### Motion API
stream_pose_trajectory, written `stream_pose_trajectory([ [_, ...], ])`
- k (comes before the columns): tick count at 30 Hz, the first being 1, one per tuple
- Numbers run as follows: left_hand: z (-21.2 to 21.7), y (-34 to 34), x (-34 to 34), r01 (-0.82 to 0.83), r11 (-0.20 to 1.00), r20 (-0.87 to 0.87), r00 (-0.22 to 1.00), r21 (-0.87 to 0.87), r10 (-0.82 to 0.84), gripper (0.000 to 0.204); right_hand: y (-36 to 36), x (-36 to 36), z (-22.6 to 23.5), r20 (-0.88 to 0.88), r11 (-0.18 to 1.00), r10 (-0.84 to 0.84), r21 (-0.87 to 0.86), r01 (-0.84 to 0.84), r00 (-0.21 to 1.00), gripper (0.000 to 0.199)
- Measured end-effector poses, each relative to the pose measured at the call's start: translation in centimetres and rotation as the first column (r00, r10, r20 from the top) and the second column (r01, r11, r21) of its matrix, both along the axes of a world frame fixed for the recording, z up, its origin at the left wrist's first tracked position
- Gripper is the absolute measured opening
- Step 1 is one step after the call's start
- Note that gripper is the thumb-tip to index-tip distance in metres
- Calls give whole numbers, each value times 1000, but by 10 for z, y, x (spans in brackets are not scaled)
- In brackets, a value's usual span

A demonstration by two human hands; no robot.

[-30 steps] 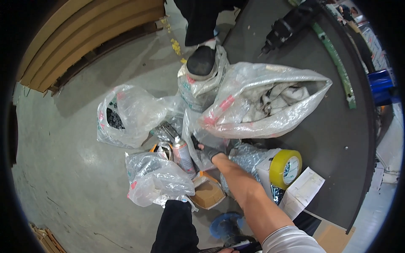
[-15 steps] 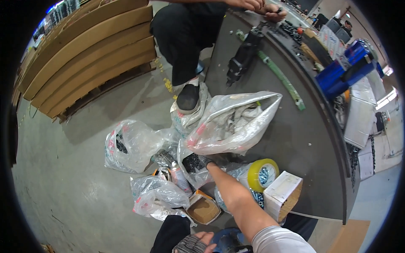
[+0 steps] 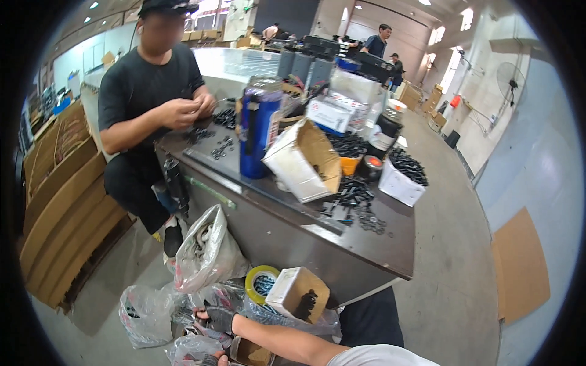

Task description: Threading black plastic components onto a metal rod at a factory workbench.

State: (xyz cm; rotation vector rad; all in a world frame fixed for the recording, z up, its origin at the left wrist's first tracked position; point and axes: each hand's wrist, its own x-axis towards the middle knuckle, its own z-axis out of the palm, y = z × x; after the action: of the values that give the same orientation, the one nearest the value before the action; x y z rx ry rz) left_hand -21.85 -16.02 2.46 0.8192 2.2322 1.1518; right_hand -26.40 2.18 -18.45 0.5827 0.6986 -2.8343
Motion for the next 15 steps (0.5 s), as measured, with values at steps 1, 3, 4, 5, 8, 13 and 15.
stream_pose_trajectory([
  [1, -4, 7, 3, 47, 999, -8, 999, 0, -47, 28, 9, 18, 25, -6, 998, -39, -55, 39, 999, 35],
  [3, -16, 14, 7, 84, 996, -42, 996, 8, -84, 28, 32, 63, 79, -153, 1000, 10, -10, -12, 988, 38],
  [4, -25, 16, 8, 103, 994, -108, 989, -21, -105, 29, 37, 85, 110, -119, 999, 36, 37, -31, 992, 42],
  [5, -35, 17, 7, 108, 993, -171, 978, -55, -116, 30, 45, 109, 152, -52, 992, 60, 116, -53, 997, 42],
  [8, -54, 19, 3, 151, 985, -139, 977, -83, -162, 38, 74, 182, 241, -74, 993, 42, 109, -34, 996, 38],
  [13, -87, 21, -8, 201, 967, -180, 957, -158, -229, 45, 147, 284, 368, 18, 815, 60, 577, -60, 998, 37],
  [15, -96, 20, -11, 215, 954, -205, 944, -208, -258, 46, 181, 308, 417, 48, 679, -7, 734, -30, 999, 35],
])
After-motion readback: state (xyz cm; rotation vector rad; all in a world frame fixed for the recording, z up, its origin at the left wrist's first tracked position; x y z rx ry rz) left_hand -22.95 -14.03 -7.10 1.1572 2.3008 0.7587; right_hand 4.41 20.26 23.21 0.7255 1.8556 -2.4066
